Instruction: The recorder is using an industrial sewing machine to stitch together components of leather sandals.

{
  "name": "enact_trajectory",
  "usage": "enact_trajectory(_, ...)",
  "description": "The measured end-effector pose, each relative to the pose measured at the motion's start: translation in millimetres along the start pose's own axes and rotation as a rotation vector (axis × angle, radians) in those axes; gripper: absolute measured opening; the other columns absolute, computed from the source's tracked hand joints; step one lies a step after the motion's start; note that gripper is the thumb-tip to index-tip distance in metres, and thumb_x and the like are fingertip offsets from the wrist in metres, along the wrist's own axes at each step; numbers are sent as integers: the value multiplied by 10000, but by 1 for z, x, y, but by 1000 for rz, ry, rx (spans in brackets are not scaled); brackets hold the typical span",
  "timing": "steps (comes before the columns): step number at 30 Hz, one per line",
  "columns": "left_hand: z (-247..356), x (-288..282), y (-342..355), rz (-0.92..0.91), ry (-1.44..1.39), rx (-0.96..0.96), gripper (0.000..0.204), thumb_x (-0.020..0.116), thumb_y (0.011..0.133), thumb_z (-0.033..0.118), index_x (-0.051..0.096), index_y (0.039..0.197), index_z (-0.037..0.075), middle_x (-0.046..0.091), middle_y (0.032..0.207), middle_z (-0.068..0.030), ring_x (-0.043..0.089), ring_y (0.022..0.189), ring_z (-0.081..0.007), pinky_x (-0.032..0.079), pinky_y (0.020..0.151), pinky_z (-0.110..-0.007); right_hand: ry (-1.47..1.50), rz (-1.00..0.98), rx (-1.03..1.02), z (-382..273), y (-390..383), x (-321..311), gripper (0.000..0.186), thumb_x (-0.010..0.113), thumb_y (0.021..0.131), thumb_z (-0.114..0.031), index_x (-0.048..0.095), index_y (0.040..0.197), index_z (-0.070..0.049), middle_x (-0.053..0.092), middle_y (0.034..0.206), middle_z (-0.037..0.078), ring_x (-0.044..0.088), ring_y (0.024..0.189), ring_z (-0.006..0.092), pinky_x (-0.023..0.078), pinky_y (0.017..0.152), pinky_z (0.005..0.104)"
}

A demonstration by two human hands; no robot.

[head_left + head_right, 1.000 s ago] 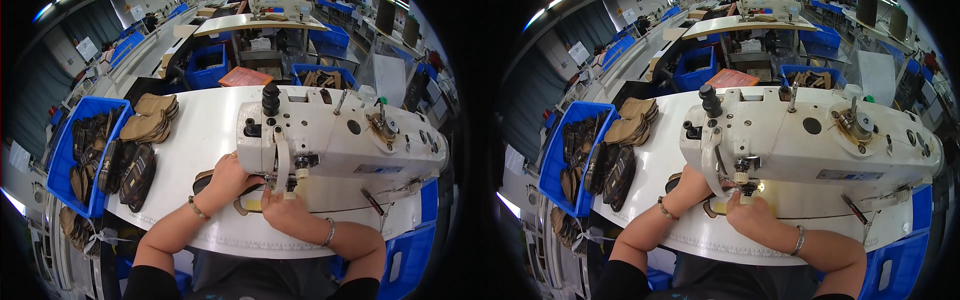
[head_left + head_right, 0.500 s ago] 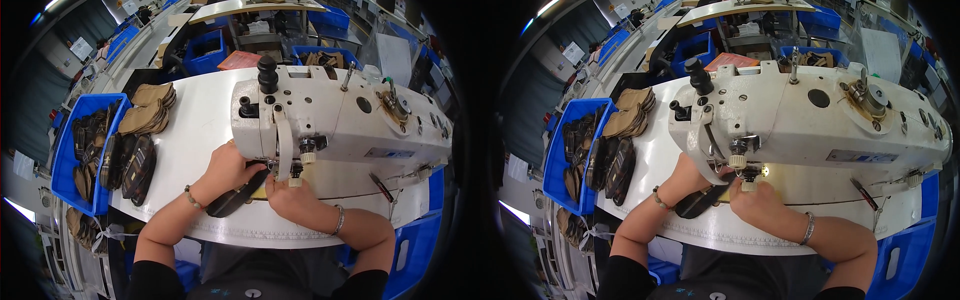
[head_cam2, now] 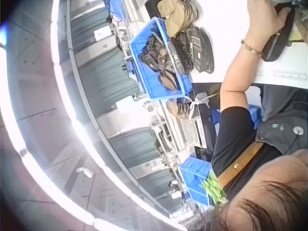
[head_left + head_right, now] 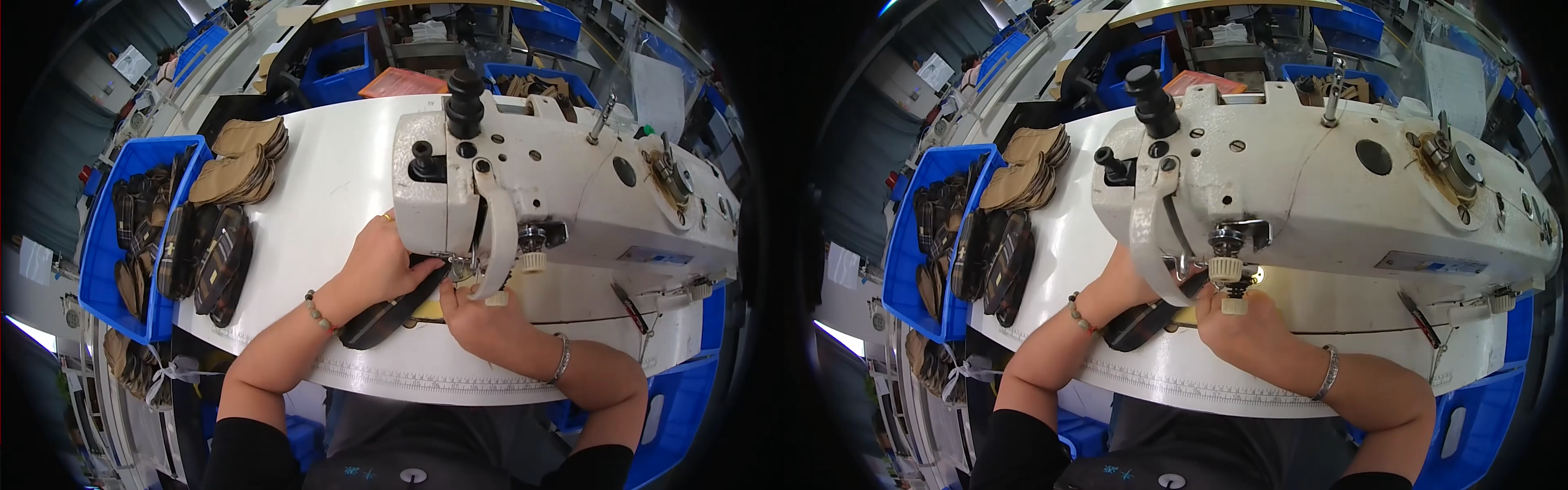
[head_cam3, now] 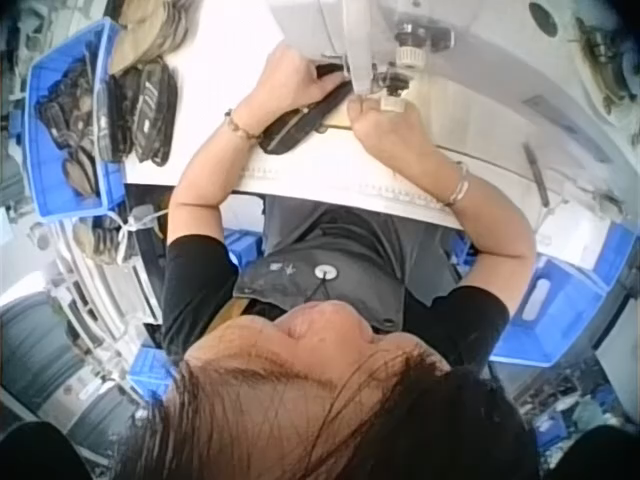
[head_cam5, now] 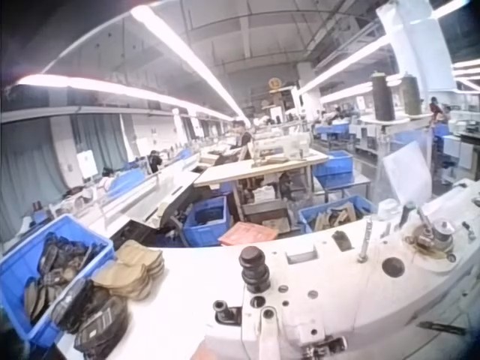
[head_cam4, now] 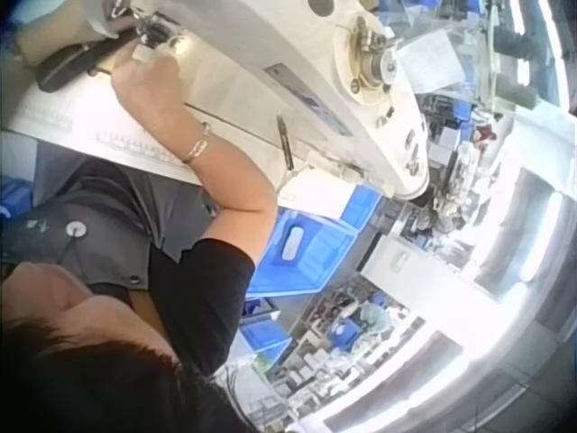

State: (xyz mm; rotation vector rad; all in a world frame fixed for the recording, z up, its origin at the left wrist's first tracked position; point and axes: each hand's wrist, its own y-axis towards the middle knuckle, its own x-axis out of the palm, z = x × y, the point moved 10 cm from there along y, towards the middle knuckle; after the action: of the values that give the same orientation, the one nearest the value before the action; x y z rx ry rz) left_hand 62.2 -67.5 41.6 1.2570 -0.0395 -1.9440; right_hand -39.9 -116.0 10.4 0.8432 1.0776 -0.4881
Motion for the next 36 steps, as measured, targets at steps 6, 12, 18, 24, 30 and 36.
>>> enact_trajectory(6, 10, -9, 2, 79, 42, 38, 311, 801, 683, 159, 732, 982, 111, 681, 922, -143, 632, 855, -354, 525, 764, -411, 22, -3, 9, 2, 1, -5, 359, 640, 672, -108, 698, 993, 42, 604, 642, 35, 591, 543, 161, 437, 455, 297)
enact_trajectory(12, 1, 0, -1, -4, 119, -22, 346, 807, 688, 221, 725, 1015, 139, 678, 899, -137, 636, 808, -347, 527, 709, -419, 81, -17, 7, 1, 1, -6, 330, 630, 689, -117, 706, 978, 24, 603, 638, 31, 598, 540, 163, 445, 450, 300)
enact_trajectory(18, 1, 3, -1, -12, 128, -86, 313, 789, 719, 259, 719, 1001, 143, 665, 859, -123, 633, 721, -323, 520, 641, -415, 398, 149, -89, -11, 3, -23, 171, 625, 738, -134, 657, 868, -28, 603, 704, 47, 585, 534, 127, 452, 438, 268)
enact_trajectory(24, -8, 3, -4, 19, 85, -130, 313, 783, 732, 272, 714, 1005, 135, 641, 811, -122, 630, 716, -301, 517, 635, -403, 180, 317, -154, -25, 0, -38, 114, 634, 720, -134, 620, 773, -34, 614, 768, 92, 570, 515, 119, 458, 446, 247)
enact_trajectory(30, -2, 2, -5, 46, 171, -85, 293, 778, 734, 252, 712, 993, 134, 648, 813, -113, 626, 718, -306, 516, 631, -392, 196, 86, -178, -27, 3, -11, 178, 622, 671, -144, 659, 708, 26, 671, 808, 236, 596, 503, 134, 459, 419, 245)
enact_trajectory(36, 6, 5, -10, -66, 247, -138, 278, 771, 735, 208, 724, 1000, 142, 654, 787, -80, 630, 703, -285, 522, 633, -376, 150, 112, -141, -29, -3, -17, 286, 621, 652, -166, 689, 756, 92, 670, 836, 344, 619, 502, 158, 471, 405, 279)
